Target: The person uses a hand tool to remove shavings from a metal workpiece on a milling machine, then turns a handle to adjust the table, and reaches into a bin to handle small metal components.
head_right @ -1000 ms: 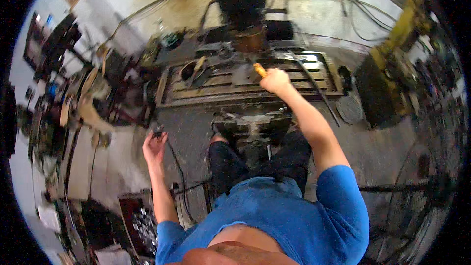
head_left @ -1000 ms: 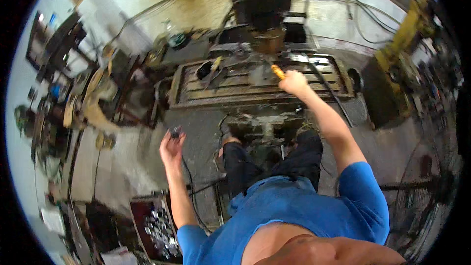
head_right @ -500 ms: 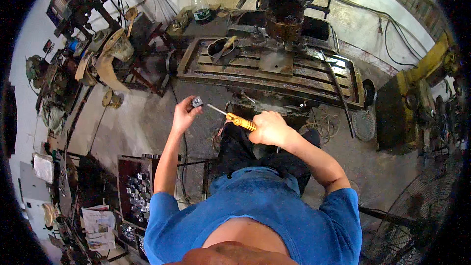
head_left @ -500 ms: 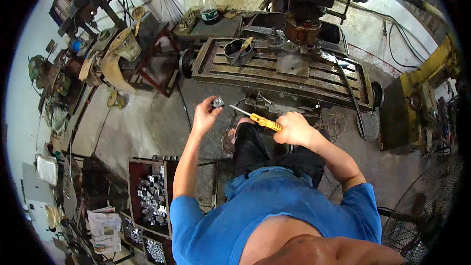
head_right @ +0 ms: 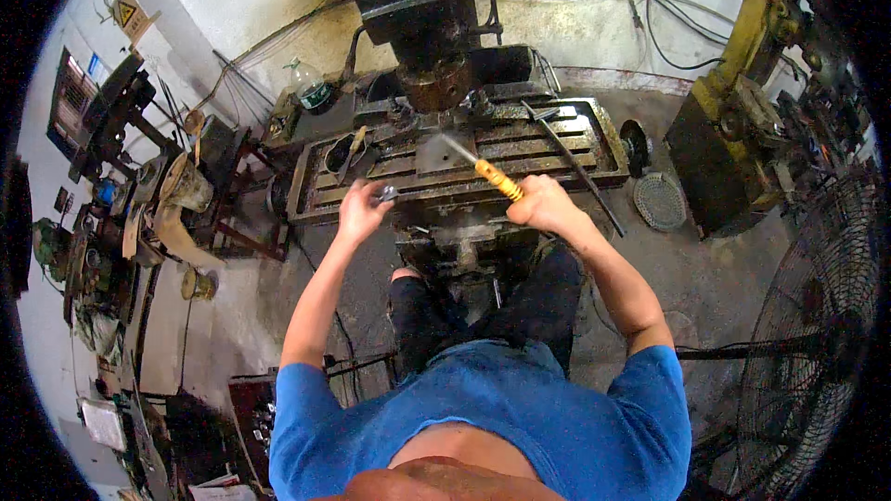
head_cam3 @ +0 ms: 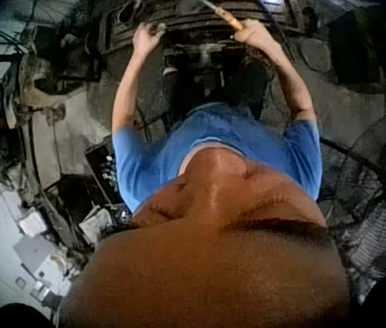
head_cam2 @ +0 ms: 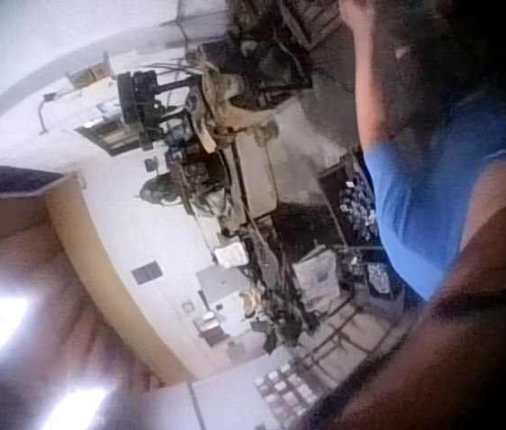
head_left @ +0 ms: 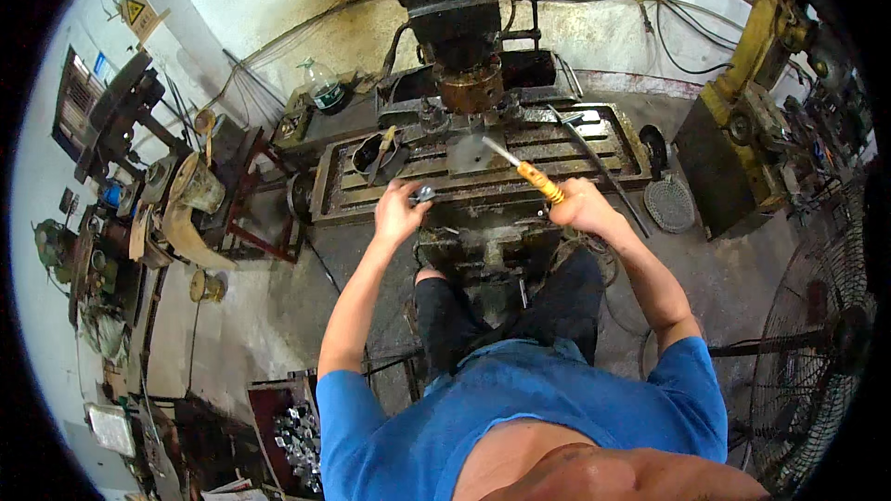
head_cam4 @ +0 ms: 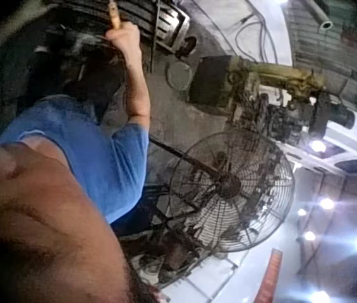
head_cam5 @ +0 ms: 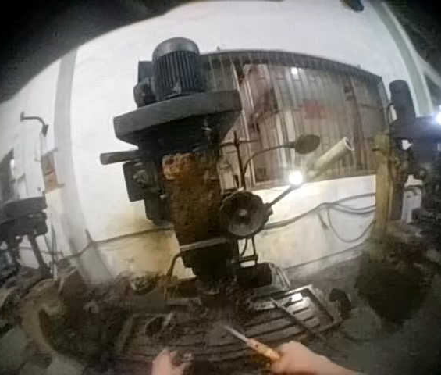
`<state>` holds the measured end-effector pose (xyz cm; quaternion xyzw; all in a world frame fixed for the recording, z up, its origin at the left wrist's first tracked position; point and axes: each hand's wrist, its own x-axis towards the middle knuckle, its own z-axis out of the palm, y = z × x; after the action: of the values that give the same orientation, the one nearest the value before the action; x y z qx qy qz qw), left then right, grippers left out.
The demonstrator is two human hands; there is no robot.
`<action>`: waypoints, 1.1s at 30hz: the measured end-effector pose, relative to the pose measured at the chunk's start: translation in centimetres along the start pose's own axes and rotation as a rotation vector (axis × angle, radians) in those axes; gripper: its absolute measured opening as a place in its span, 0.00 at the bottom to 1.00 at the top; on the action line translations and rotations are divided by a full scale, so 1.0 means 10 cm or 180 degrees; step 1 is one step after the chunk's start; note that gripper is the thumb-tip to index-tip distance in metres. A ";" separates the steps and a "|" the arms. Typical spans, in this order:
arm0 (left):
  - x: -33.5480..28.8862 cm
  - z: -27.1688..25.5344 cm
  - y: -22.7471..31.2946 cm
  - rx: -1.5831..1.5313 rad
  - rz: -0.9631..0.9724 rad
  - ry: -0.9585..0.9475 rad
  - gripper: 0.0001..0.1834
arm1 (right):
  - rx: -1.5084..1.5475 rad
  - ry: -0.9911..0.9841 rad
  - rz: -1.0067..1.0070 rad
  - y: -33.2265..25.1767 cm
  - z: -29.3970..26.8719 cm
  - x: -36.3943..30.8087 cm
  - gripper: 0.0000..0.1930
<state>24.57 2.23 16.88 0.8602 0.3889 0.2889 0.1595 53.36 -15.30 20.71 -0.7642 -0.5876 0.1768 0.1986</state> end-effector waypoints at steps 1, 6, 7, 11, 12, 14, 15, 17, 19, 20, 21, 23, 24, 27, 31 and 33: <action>0.19 0.12 0.09 0.0071 0.0004 -0.0068 0.20 | 0.0748 0.0074 -0.0008 0.07 -0.09 0.00 0.14; 0.99 0.77 0.33 0.0365 -0.0038 0.0067 0.22 | 0.2891 0.1115 -0.1324 0.38 -0.09 0.33 0.16; 1.07 0.90 0.32 0.0417 -0.0047 0.0093 0.21 | 0.2700 0.0695 -0.0985 0.45 -0.05 0.33 0.16; 1.14 1.03 0.38 0.0865 0.0163 0.0165 0.16 | 0.2694 0.0245 -0.0525 0.72 0.47 0.29 0.16; 1.13 1.03 0.37 0.0898 0.0180 0.0034 0.15 | 0.2606 0.0272 -0.0466 0.79 0.63 0.30 0.16; 1.13 0.96 0.32 0.0983 0.0223 -0.0231 0.13 | 0.2073 0.0599 -0.0291 0.96 0.91 0.30 0.15; 1.13 0.92 0.33 0.1063 0.0162 -0.0382 0.16 | 0.1569 0.0580 0.0334 1.02 1.01 0.31 0.16; 1.10 0.85 0.35 0.0955 0.0243 -0.0473 0.16 | 0.0982 0.0703 0.0739 1.04 1.09 0.30 0.17; 1.09 0.84 0.28 0.0866 0.0317 -0.0536 0.15 | 0.0724 0.0660 0.1064 0.97 1.04 0.28 0.20; 1.10 0.84 0.21 0.0833 0.0347 -0.0552 0.14 | 0.0766 0.0684 0.0983 0.95 1.00 0.24 0.20; 1.10 0.86 0.16 0.0801 0.0378 -0.0569 0.14 | 0.0810 0.0706 0.0902 0.94 0.99 0.19 0.20; 1.17 0.88 0.21 0.0806 0.0359 -0.0635 0.12 | 0.0881 0.0722 0.0745 1.01 0.97 0.12 0.20; 1.21 0.90 0.23 0.0811 0.0348 -0.0669 0.12 | 0.0962 0.0730 0.0643 1.03 0.96 0.07 0.20; 1.36 1.15 0.15 0.0508 0.0543 -0.0264 0.08 | 0.1112 0.0801 0.0360 1.03 0.85 -0.04 0.20; 1.50 1.34 0.20 0.0677 0.0691 -0.0212 0.08 | 0.1188 0.0889 0.0373 1.11 0.72 -0.14 0.18; 1.50 1.42 0.11 0.0657 0.0706 -0.0006 0.07 | 0.1274 0.0851 0.0238 0.94 0.42 -0.20 0.17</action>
<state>41.98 12.28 11.90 0.9100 0.3189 0.2624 0.0377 58.53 -19.03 12.36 -0.7475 -0.4807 0.1942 0.4153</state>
